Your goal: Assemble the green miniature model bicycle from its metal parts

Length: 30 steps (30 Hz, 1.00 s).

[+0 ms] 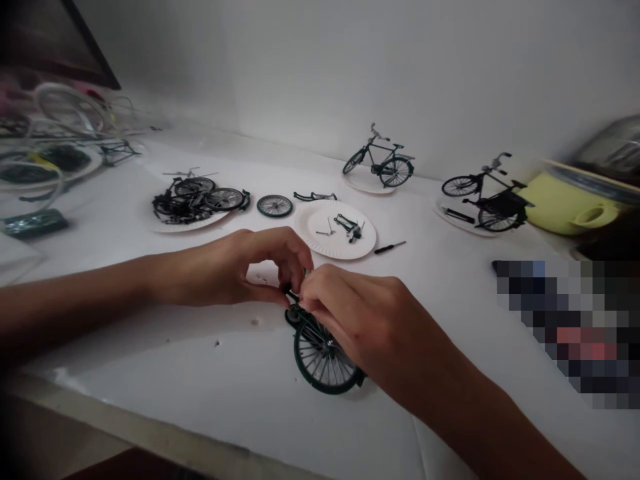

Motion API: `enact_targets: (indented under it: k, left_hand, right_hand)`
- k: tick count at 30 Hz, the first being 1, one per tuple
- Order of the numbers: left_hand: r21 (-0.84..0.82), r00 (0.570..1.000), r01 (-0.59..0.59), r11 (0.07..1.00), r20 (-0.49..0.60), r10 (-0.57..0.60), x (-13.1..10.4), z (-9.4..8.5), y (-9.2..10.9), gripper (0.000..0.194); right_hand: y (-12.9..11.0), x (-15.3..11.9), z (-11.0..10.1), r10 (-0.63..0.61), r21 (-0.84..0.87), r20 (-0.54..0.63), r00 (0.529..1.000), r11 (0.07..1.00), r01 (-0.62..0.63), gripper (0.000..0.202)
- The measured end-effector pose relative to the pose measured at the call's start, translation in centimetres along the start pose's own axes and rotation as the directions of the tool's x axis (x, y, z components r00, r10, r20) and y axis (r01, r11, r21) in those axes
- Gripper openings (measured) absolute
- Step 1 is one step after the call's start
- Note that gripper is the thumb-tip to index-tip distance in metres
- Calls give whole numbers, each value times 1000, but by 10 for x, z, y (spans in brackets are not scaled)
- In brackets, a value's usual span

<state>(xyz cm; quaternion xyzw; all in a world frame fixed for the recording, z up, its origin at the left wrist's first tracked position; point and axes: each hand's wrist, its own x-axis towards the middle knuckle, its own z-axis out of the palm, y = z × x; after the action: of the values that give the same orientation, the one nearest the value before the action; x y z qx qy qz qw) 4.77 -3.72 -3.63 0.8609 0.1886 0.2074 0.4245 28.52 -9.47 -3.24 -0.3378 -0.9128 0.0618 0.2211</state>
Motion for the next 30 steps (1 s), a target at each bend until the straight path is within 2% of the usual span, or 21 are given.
enact_targets:
  k: [12,19,25,30]
  left_hand:
    - [-134,999,47,990,17,-45,-1,3,1,40]
    - [-159,999,42,986,9,-41,1,-2,1,8]
    - [-162,999,37,986,8,-36,0,-3,1,14]
    - [-241,995,87,967,-27,-96,1,0,-1,21]
  right_hand:
    - [0,-1,-1,-1,-10,-8,1000,1000,1,18]
    - [-5,5,-7,-2,-47,-13,1000,999,2,13]
    - [-5,4,-8,11,-77,-38,999,997,-14,10]
    - [-4,4,-5,13,-40,-62,998,999,-15,10]
